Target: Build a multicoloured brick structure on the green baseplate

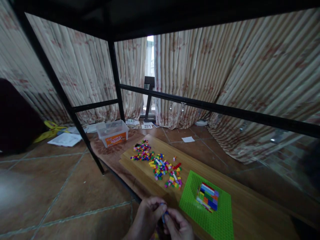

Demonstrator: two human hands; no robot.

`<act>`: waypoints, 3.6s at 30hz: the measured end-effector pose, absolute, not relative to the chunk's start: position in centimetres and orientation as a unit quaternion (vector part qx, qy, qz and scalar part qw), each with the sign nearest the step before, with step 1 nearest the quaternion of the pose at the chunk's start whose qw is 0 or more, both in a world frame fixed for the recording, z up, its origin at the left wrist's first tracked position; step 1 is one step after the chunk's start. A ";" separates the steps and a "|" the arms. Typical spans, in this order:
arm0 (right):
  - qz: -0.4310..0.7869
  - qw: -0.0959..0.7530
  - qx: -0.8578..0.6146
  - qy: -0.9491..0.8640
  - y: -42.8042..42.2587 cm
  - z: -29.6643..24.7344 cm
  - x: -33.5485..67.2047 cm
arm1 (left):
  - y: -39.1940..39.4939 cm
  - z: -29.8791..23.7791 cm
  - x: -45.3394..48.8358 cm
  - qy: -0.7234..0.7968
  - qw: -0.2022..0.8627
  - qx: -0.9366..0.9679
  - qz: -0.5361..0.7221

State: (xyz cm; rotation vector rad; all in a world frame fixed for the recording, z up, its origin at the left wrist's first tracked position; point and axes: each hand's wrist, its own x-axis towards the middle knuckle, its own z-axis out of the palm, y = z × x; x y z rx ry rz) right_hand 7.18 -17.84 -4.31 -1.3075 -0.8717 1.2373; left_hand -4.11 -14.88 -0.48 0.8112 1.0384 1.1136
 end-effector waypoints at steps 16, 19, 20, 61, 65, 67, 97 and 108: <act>0.182 0.353 -0.610 -0.686 -4.9 -1.2 8.1 | -13.0 -0.4 -7.2 0.535 0.624 0.237 0.518; 0.179 0.351 -0.607 -0.691 -4.5 -1.4 7.7 | -12.4 0.0 -7.4 0.547 0.619 0.231 0.513; 0.177 0.352 -0.608 -0.689 -4.8 -1.4 7.7 | -12.2 0.1 -7.4 0.551 0.618 0.233 0.511; 0.162 0.464 -0.738 -0.463 -16.2 -1.3 26.2 | -7.3 -0.9 6.5 0.499 0.623 0.457 0.393; 0.162 0.449 -0.728 -0.492 -14.9 -0.3 25.1 | -6.3 -1.6 6.8 0.494 0.588 0.504 0.396; 0.150 0.438 -0.714 -0.525 -14.1 -0.1 24.5 | -5.8 -1.7 7.2 0.494 0.582 0.513 0.392; 0.174 0.497 -0.749 -0.404 -11.4 -2.3 23.8 | -4.7 -1.1 10.4 0.499 0.540 0.553 0.391; 0.246 0.557 -0.719 -0.335 -10.8 -3.0 22.4 | -4.5 -1.3 10.7 0.497 0.576 0.507 0.405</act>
